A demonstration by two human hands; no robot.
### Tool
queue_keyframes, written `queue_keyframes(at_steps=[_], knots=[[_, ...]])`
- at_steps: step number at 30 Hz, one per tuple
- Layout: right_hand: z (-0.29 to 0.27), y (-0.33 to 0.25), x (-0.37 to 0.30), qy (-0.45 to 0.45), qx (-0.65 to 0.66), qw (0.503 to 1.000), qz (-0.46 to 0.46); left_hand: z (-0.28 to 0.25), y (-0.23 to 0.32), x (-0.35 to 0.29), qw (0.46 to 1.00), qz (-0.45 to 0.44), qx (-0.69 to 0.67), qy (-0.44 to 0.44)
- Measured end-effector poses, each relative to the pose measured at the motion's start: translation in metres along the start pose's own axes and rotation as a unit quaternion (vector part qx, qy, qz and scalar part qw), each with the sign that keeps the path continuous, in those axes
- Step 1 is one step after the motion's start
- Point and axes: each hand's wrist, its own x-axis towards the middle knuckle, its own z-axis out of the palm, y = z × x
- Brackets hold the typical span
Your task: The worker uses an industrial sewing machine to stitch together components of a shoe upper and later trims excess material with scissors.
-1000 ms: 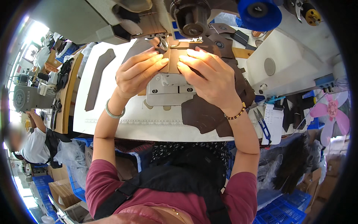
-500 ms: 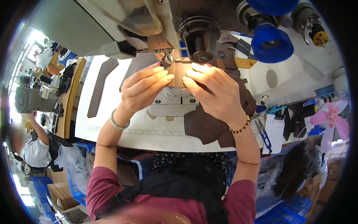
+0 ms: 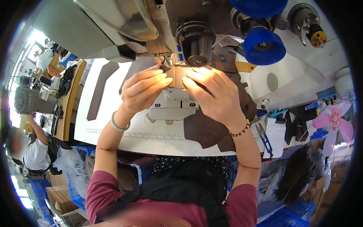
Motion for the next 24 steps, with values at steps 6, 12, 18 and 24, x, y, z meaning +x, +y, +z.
queue_keyframes(at_steps=[6, 12, 18, 24], knots=[[-0.0016, -0.0037, 0.0013, 0.003, -0.027, 1.0, 0.005, -0.0033, -0.0039, -0.0001, 1.0, -0.001, -0.016, -0.011], [-0.0042, -0.0091, 0.0021, -0.001, -0.06, 0.998, 0.032, -0.0065, -0.0049, 0.0, 0.999, -0.01, -0.025, -0.023], [0.0027, -0.0029, 0.0028, 0.022, -0.008, 0.998, 0.05, -0.0064, -0.0078, 0.0014, 0.998, -0.032, -0.05, -0.026], [0.0019, -0.0037, -0.0026, -0.007, 0.04, 0.994, 0.102, -0.0025, -0.0091, 0.0022, 0.999, -0.028, -0.042, -0.01]])
